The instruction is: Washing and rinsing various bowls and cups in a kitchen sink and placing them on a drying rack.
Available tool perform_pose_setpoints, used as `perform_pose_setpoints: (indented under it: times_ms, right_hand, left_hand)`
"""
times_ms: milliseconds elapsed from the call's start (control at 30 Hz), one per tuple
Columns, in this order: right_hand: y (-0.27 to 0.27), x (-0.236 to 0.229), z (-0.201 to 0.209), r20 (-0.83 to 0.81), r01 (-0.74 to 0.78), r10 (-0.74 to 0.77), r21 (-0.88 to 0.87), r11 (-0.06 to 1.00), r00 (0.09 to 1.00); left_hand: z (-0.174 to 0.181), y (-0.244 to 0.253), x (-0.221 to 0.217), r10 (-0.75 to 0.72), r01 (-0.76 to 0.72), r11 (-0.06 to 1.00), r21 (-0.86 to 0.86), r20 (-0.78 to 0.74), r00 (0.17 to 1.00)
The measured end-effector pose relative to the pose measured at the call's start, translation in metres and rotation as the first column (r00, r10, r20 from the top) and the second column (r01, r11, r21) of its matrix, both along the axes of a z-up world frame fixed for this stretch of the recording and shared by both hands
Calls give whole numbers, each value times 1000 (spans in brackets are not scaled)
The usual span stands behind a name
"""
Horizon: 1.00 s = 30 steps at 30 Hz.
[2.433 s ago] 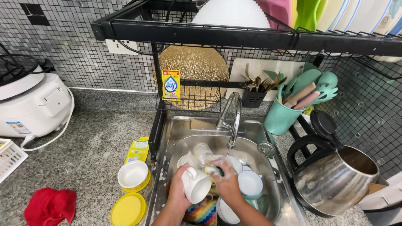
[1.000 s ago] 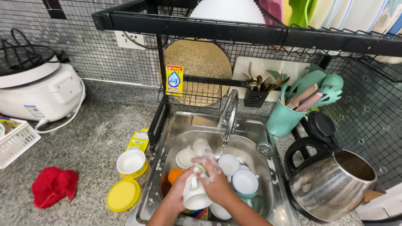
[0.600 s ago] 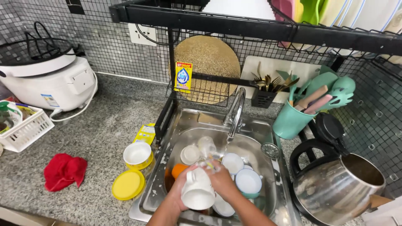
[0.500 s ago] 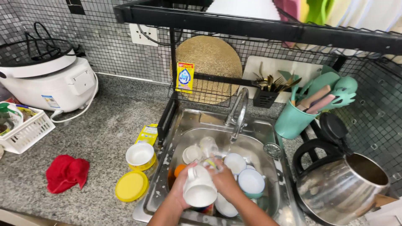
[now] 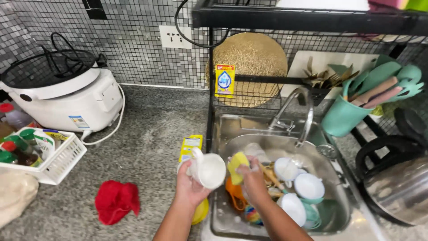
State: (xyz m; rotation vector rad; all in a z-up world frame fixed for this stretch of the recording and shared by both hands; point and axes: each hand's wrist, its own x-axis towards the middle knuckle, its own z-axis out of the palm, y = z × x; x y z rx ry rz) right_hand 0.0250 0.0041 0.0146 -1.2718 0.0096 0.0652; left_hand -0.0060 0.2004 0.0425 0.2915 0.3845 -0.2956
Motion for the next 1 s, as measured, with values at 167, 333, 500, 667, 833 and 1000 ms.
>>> perform_pose_setpoints:
  times_ms: [167, 333, 500, 667, 833, 1000]
  right_hand:
    - [63, 6, -12, 103, 23, -22, -7, 1000, 994]
    - [102, 2, 9, 577, 300, 31, -469, 831, 816]
    - [119, 8, -4, 580, 369, 172, -691, 621, 797]
    - [114, 8, -25, 218, 33, 497, -935, 354, 840]
    - [56, 16, -25, 539, 212, 338, -718, 663, 772]
    - [-48, 38, -38, 331, 249, -49, -595, 764, 942]
  left_hand:
    - [20, 49, 9, 188, -186, 982, -35, 62, 980]
    - [42, 75, 15, 158, -162, 986, 45, 92, 983]
    - [47, 84, 29, 119, -130, 988, 81, 121, 985]
    - [52, 70, 37, 86, -83, 996, -25, 149, 985]
    - [38, 33, 42, -13, 17, 999, -34, 126, 992]
    - [9, -29, 44, -118, 121, 992, -25, 105, 987]
